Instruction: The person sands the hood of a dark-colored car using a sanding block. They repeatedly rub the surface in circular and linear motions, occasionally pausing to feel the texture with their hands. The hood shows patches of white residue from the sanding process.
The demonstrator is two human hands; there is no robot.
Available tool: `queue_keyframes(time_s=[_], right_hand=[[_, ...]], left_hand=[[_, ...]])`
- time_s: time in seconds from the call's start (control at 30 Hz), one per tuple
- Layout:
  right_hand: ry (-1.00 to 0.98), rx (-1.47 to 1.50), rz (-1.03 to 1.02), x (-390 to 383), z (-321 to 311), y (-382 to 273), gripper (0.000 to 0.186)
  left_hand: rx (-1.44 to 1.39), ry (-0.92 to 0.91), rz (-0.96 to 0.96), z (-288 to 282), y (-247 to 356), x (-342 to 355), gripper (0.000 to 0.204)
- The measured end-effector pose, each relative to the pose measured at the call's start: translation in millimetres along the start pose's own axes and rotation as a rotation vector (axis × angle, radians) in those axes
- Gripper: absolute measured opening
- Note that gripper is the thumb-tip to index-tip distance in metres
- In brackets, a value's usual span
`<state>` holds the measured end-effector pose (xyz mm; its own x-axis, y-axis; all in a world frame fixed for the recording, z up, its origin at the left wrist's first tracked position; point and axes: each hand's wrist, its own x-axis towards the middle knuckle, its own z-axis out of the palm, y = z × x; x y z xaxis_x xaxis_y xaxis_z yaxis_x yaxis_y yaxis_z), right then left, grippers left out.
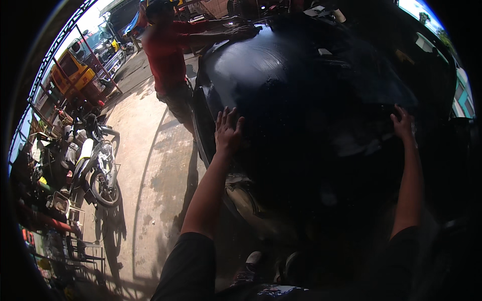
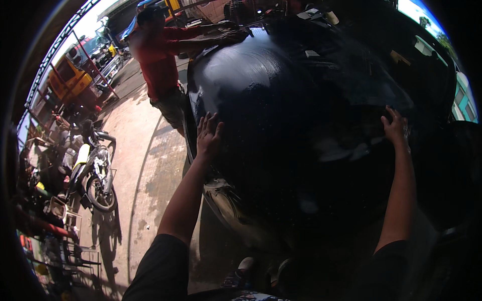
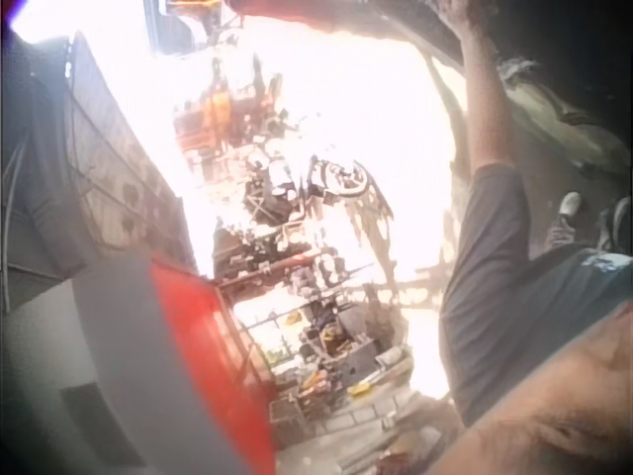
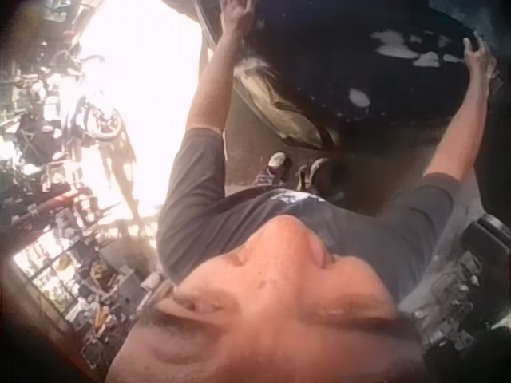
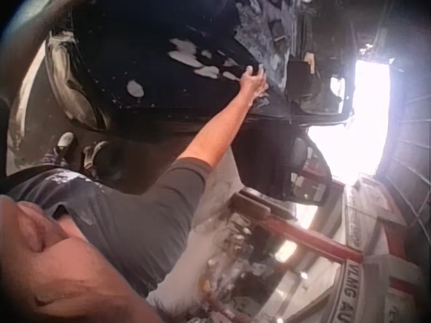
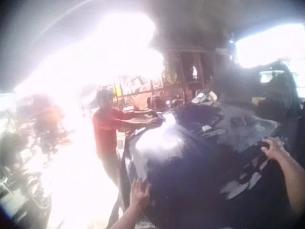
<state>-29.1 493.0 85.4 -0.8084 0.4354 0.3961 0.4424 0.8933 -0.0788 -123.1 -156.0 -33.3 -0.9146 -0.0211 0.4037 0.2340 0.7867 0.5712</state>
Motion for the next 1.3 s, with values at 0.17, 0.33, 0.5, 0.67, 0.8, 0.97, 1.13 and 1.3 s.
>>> queue_keyframes(time_s=[0.17,0.33,0.5,0.67,0.8,0.97,1.13,1.3], right_hand=[[-0.009,-0.007,0.170,-2.0,13.4,-44.5,0.051],[0.050,0.176,-0.236,-80.4,10.3,-138.5,0.055],[0.125,0.108,-0.204,-33.8,11.8,-36.5,0.053],[-0.046,-0.093,0.198,15.3,21.3,25.4,0.054],[0.017,0.017,0.177,-50.7,8.3,-63.8,0.055],[0.022,0.039,-0.129,-116.0,-15.0,-113.6,0.058],[-0.025,0.081,-0.043,-54.5,-18.1,-33.1,0.057],[0.040,0.042,0.089,-61.1,-28.0,-100.0,0.055]], left_hand=[[0.012,-0.037,0.006,-3.2,2.3,-1.1,0.061],[0.009,-0.045,0.010,-3.5,2.8,-3.9,0.061],[0.004,-0.008,0.066,-1.6,-3.0,-1.4,0.062],[0.018,-0.044,-0.016,-1.3,-1.4,0.1,0.060],[0.010,-0.032,-0.011,-3.7,6.2,-3.9,0.059],[0.007,-0.020,0.035,-4.7,5.8,-4.0,0.060],[-0.016,-0.007,0.071,-1.9,-0.8,1.0,0.061],[0.001,-0.031,0.027,-3.2,1.2,-2.1,0.060]])
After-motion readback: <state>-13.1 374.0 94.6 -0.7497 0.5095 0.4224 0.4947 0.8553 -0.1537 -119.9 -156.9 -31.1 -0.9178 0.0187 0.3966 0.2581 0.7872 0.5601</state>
